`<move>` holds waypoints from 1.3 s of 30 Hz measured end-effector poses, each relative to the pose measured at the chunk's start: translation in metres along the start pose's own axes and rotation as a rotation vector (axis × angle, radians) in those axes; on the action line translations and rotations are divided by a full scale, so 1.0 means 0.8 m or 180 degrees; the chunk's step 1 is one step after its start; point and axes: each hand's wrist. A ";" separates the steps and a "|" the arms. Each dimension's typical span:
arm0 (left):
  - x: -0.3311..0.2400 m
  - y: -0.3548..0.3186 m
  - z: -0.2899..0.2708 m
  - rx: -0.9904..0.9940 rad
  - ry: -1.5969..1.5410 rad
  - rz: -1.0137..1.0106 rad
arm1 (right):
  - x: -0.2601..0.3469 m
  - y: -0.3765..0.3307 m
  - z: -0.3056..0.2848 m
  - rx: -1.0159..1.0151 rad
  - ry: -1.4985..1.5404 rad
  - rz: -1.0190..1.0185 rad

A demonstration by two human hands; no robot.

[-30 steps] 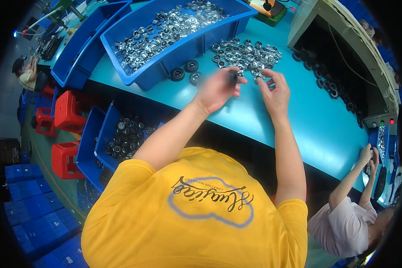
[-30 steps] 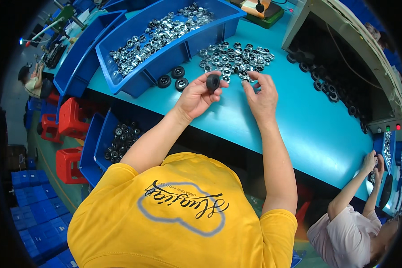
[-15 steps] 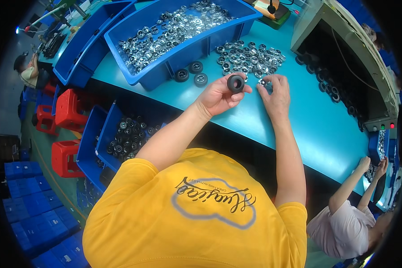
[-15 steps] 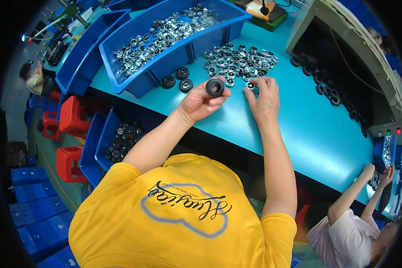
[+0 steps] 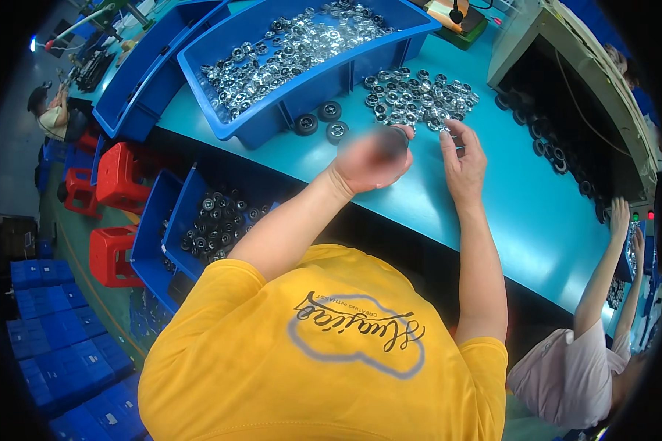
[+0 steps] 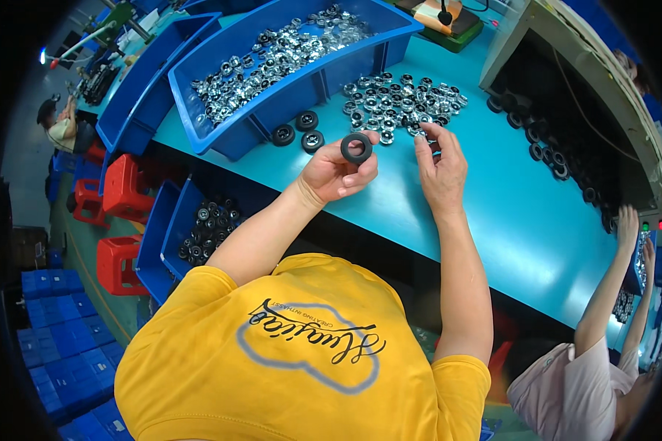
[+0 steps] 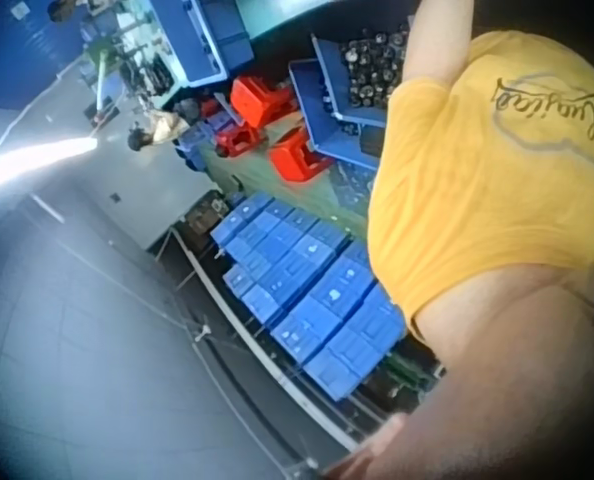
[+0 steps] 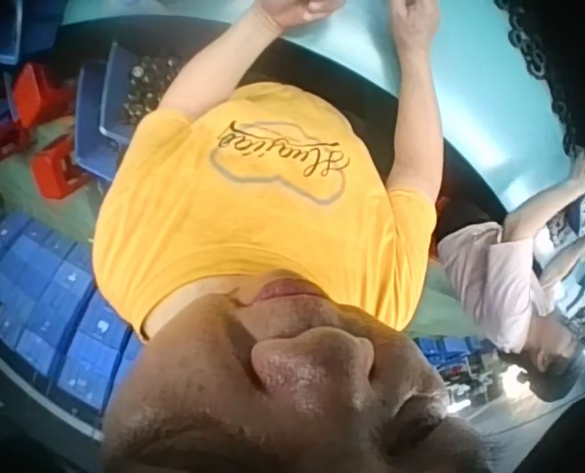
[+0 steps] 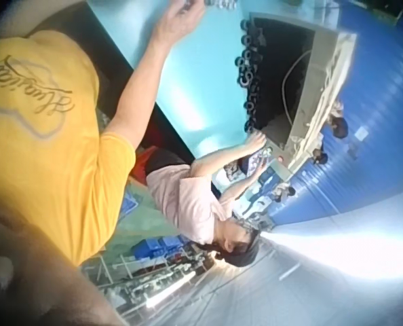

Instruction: Assembling small toy wheels by manually inserting metal bearings into rubber tires.

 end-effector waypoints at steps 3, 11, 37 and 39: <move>0.000 0.001 0.002 0.0070 -0.0039 0.0002 | -0.003 -0.001 -0.001 0.0008 -0.0005 -0.0001; 0.000 0.000 0.011 0.0203 -0.0160 -0.0066 | -0.002 -0.001 0.000 0.0048 -0.0028 -0.0012; 0.007 0.008 -0.004 -0.0524 0.0179 0.0445 | 0.018 0.005 -0.023 0.0974 0.3061 0.1969; 0.008 0.009 -0.005 -0.0664 0.0391 0.0483 | 0.012 -0.007 -0.017 0.1112 0.2198 0.1465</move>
Point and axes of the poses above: each hand's wrist, its own y-axis towards the middle knuckle, its own z-axis out of the palm, x = y × z, and after that the axes turned 3 degrees about -y, right-handed
